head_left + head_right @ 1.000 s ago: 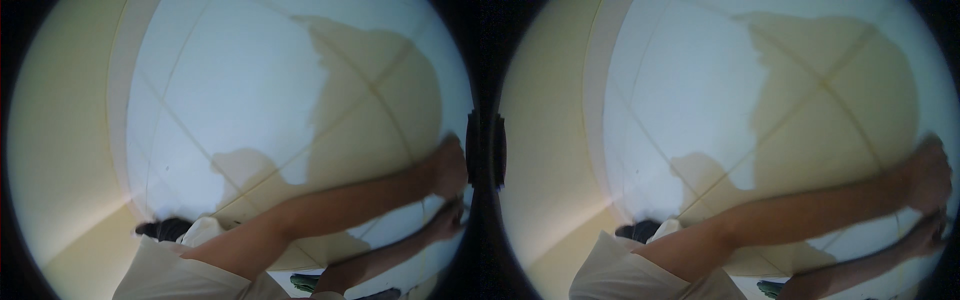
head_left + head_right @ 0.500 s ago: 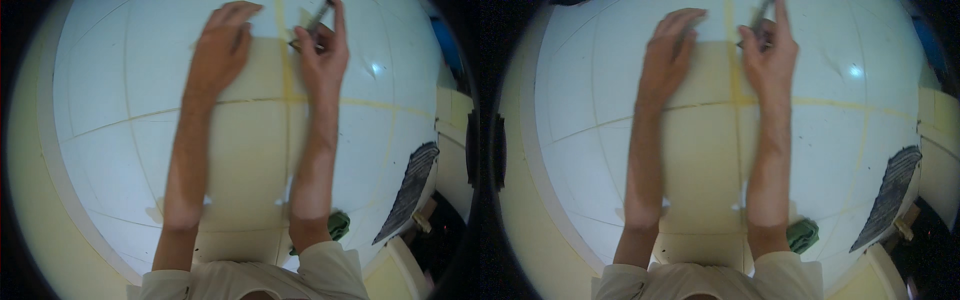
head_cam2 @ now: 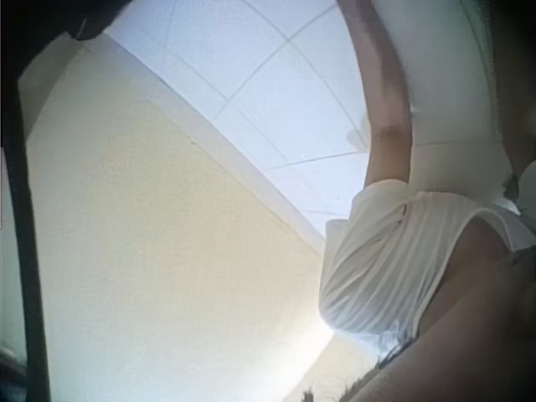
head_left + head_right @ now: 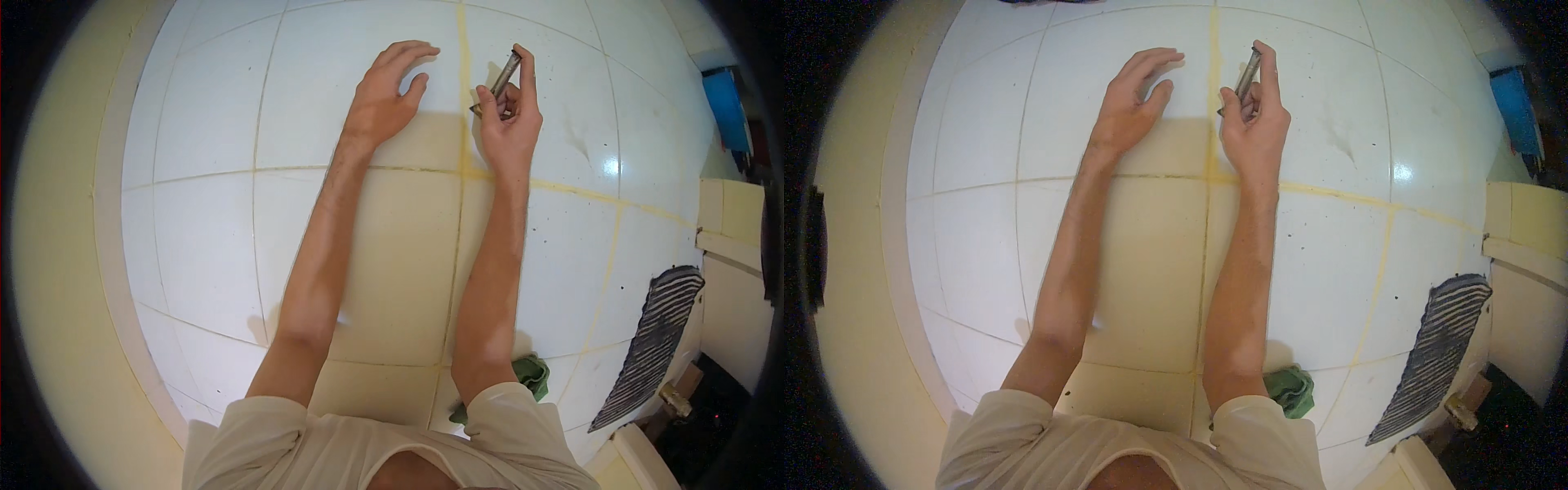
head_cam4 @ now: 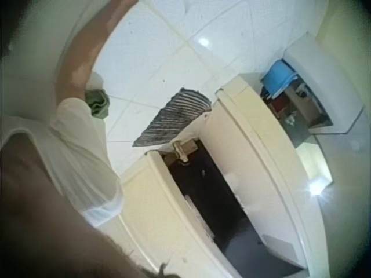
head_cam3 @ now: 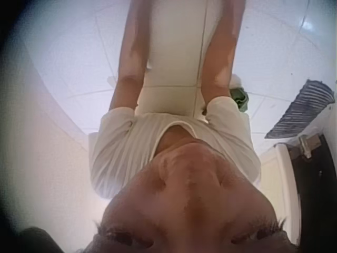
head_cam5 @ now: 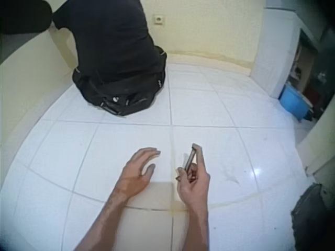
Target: The person scrapes the grout lines between floor tiles using the corner of a metal blade, moving it back and forth along the yellowed seams to remove debris.
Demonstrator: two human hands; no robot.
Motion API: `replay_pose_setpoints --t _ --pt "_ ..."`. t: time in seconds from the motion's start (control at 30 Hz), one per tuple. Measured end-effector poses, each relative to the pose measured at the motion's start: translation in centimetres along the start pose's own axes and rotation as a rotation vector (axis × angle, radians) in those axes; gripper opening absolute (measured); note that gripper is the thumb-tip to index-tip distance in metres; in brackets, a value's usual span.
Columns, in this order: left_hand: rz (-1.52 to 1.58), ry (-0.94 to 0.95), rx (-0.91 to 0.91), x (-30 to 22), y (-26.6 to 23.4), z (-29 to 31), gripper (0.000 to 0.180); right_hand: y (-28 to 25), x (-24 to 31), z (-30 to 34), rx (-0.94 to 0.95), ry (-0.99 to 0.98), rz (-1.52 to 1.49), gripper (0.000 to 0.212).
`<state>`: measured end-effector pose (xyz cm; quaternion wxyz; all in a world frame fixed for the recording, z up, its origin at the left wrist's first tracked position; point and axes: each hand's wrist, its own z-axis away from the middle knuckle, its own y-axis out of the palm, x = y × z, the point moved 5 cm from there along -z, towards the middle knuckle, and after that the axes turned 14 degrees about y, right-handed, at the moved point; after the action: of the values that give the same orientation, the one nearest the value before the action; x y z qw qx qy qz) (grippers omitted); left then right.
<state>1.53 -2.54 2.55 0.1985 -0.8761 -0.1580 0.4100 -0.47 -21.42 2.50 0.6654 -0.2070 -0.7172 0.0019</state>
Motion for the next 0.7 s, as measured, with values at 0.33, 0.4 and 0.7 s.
replay_pose_setpoints --t 0.33,0.4,0.7 --pt "-0.052 0.086 -0.073 -0.9 -0.6 1.4 0.043 0.5 0.5 0.4 -0.013 0.007 0.007 0.069" --pt "-0.038 0.075 -0.094 -0.6 -0.8 1.5 0.044 0.4 0.7 0.2 -0.017 0.004 0.031 0.069" --pt "-0.069 0.104 -0.085 0.0 -0.1 1.6 0.048 0.2 0.9 0.2 0.021 0.059 0.050 0.072"
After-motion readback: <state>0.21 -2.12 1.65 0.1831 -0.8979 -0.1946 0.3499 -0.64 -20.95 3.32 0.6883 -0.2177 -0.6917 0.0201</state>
